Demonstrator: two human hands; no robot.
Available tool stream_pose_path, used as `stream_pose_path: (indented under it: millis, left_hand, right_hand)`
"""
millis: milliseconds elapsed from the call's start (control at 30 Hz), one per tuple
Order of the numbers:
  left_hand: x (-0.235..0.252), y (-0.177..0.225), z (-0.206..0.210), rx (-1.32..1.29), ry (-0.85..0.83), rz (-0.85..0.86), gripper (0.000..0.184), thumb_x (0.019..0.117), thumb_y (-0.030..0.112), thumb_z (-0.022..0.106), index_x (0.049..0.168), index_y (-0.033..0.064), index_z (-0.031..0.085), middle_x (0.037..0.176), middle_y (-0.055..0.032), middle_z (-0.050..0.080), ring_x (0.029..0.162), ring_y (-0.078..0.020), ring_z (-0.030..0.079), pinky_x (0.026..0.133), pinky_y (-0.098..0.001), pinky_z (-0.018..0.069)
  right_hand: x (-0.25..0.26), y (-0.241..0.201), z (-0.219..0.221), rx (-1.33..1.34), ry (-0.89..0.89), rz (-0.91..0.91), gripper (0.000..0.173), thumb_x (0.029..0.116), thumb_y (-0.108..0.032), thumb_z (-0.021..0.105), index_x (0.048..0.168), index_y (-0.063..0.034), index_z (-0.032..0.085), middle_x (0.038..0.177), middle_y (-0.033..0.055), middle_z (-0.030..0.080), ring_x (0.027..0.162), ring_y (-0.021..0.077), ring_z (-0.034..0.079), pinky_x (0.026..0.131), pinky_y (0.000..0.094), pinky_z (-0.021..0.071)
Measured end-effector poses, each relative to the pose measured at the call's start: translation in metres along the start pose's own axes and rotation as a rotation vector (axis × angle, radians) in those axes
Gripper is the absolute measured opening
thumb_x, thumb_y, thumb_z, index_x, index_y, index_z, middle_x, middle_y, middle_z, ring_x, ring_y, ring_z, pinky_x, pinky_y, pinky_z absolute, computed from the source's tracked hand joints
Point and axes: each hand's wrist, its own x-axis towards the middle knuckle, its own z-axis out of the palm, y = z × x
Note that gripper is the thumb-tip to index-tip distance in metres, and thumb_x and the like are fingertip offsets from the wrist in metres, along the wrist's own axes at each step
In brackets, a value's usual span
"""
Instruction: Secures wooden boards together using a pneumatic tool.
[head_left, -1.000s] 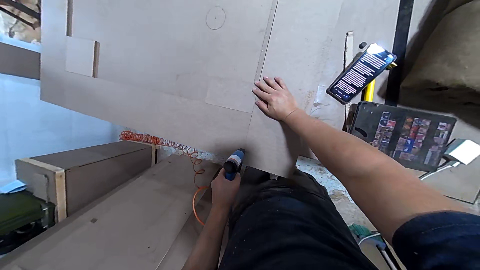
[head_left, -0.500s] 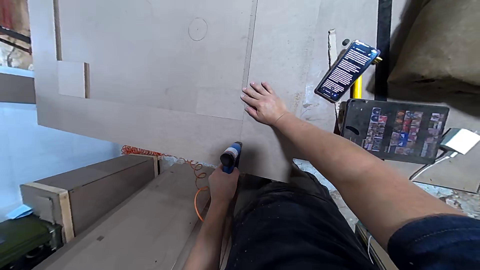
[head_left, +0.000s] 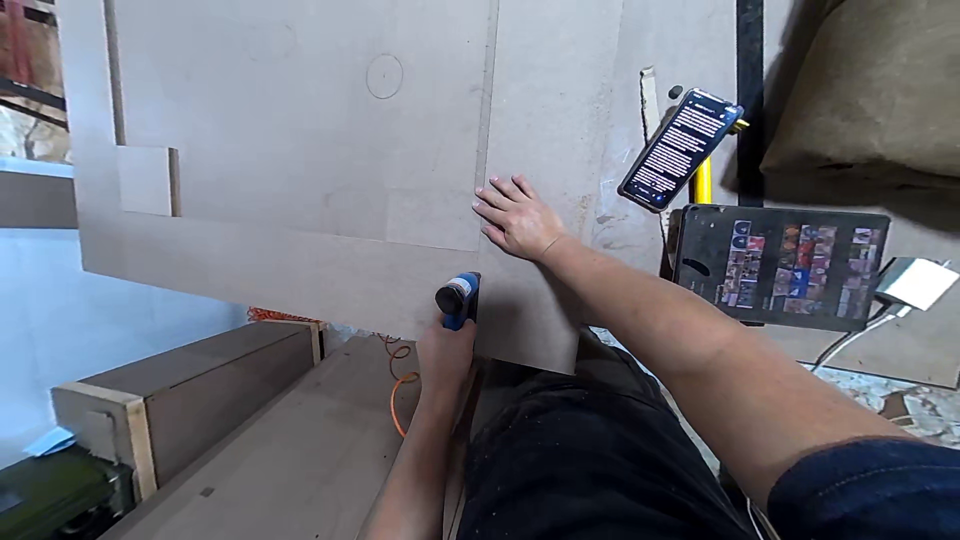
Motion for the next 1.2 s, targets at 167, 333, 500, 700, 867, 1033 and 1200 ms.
stream_pose_path:
  millis: [167, 333, 500, 700, 867, 1033, 1200]
  left_hand:
    - [0.006, 0.012, -0.002, 0.009, -0.001, 0.047, 0.019, 0.0926, 0.029, 0.070, 0.097, 0.0103, 0.071, 0.071, -0.0098, 0.068, 0.062, -0.0267, 0.067, 0.059, -0.0531, 0.0562]
    - [0.008, 0.029, -0.005, 0.042, -0.014, 0.043, 0.021, 0.0941, 0.030, 0.068, 0.100, 0.0105, 0.071, 0.074, -0.0119, 0.069, 0.064, -0.0291, 0.068, 0.060, -0.0549, 0.0560]
    - [0.023, 0.039, -0.003, -0.081, -0.008, 0.006, 0.021, 0.0922, 0.030, 0.070, 0.103, 0.0120, 0.072, 0.074, -0.0103, 0.069, 0.063, -0.0268, 0.067, 0.059, -0.0524, 0.0561]
    - [0.028, 0.051, -0.004, -0.044, -0.006, 0.027, 0.019, 0.0900, 0.028, 0.069, 0.099, 0.0108, 0.071, 0.073, -0.0113, 0.068, 0.061, -0.0276, 0.066, 0.057, -0.0528, 0.0555]
    - [0.029, 0.063, -0.006, -0.044, 0.003, 0.042, 0.021, 0.0894, 0.029, 0.069, 0.099, 0.0112, 0.070, 0.073, -0.0122, 0.067, 0.060, -0.0287, 0.065, 0.055, -0.0532, 0.0531]
    - [0.040, 0.076, -0.008, -0.030, 0.007, 0.054, 0.021, 0.0899, 0.030, 0.071, 0.098, 0.0102, 0.072, 0.078, -0.0127, 0.069, 0.071, -0.0309, 0.068, 0.064, -0.0567, 0.0542]
    - [0.051, 0.089, -0.007, -0.048, -0.002, 0.066, 0.021, 0.0892, 0.028, 0.071, 0.098, 0.0094, 0.071, 0.078, -0.0122, 0.069, 0.071, -0.0294, 0.068, 0.064, -0.0551, 0.0559]
  right_hand:
    - [0.000, 0.000, -0.002, 0.004, -0.001, -0.002, 0.051, 0.1069, -0.047, 0.035, 0.148, -0.0271, 0.057, 0.161, -0.0026, 0.045, 0.154, 0.0275, 0.031, 0.127, 0.0542, 0.0189]
    - [0.000, -0.001, -0.003, 0.014, -0.010, 0.006, 0.051, 0.1070, -0.046, 0.034, 0.148, -0.0266, 0.057, 0.161, -0.0024, 0.045, 0.154, 0.0277, 0.031, 0.126, 0.0546, 0.0200]
    - [0.000, 0.000, -0.001, 0.032, 0.008, 0.009, 0.049, 0.1072, -0.044, 0.035, 0.147, -0.0270, 0.058, 0.160, -0.0025, 0.046, 0.154, 0.0268, 0.031, 0.126, 0.0537, 0.0207]
    - [0.000, 0.001, 0.000, 0.052, 0.029, -0.008, 0.045, 0.1083, -0.030, 0.034, 0.147, -0.0258, 0.057, 0.159, -0.0021, 0.048, 0.153, 0.0267, 0.033, 0.127, 0.0544, 0.0210]
    - [-0.001, 0.002, 0.001, 0.064, 0.040, -0.012, 0.045, 0.1078, -0.025, 0.035, 0.147, -0.0248, 0.057, 0.159, -0.0024, 0.048, 0.154, 0.0270, 0.033, 0.126, 0.0551, 0.0213]
    - [-0.002, 0.002, 0.002, 0.080, 0.059, -0.002, 0.048, 0.1041, -0.018, 0.039, 0.150, -0.0218, 0.053, 0.159, -0.0036, 0.048, 0.154, 0.0239, 0.033, 0.127, 0.0534, 0.0206]
    - [-0.002, 0.001, -0.003, 0.183, 0.111, 0.057, 0.063, 0.1000, -0.010, 0.047, 0.161, -0.0070, 0.032, 0.167, 0.0099, 0.034, 0.153, 0.0217, 0.035, 0.128, 0.0465, 0.0219]
